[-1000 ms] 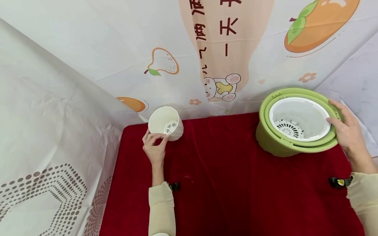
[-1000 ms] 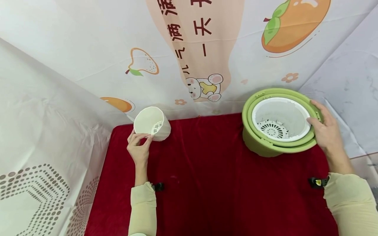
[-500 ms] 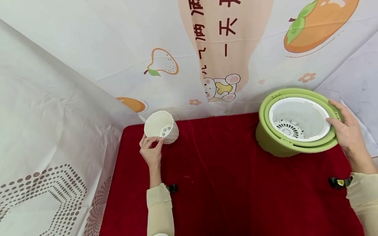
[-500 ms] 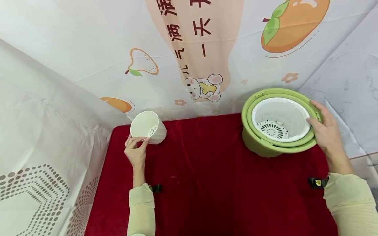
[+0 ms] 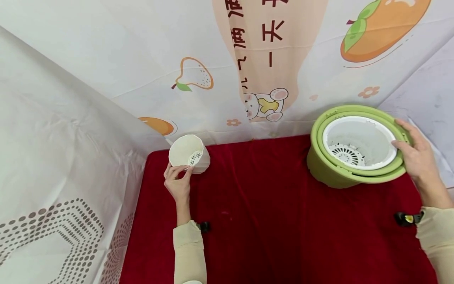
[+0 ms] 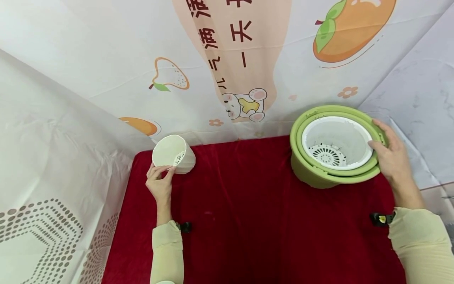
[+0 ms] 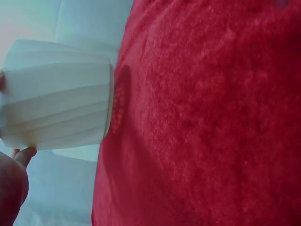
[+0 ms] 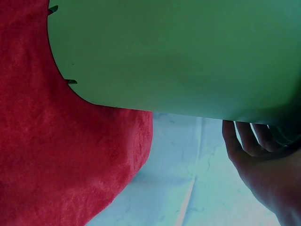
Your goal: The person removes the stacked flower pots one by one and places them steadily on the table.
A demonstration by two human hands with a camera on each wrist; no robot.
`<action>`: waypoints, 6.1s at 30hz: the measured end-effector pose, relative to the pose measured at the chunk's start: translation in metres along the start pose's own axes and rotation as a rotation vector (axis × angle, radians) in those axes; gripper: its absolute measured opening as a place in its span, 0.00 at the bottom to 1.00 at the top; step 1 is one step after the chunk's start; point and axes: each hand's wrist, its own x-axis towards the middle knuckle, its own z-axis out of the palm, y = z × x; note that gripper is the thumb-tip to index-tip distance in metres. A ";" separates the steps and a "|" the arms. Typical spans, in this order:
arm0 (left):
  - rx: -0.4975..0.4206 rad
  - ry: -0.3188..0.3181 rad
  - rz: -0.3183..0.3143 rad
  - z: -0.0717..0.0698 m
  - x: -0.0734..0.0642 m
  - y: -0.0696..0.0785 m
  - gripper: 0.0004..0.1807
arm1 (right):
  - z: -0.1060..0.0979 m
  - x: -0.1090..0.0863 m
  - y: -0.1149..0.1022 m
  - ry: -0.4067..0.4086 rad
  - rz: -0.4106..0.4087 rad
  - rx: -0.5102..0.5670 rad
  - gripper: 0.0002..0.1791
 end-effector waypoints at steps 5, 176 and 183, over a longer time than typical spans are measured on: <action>0.019 0.014 -0.010 -0.003 0.003 -0.006 0.07 | 0.000 -0.001 0.000 0.000 0.005 0.022 0.33; 0.417 -0.728 0.621 0.102 -0.017 0.058 0.40 | -0.003 0.002 -0.001 -0.045 0.033 -0.017 0.31; 0.396 -0.754 0.626 0.109 -0.019 0.063 0.39 | -0.003 0.000 0.001 -0.055 0.042 -0.068 0.30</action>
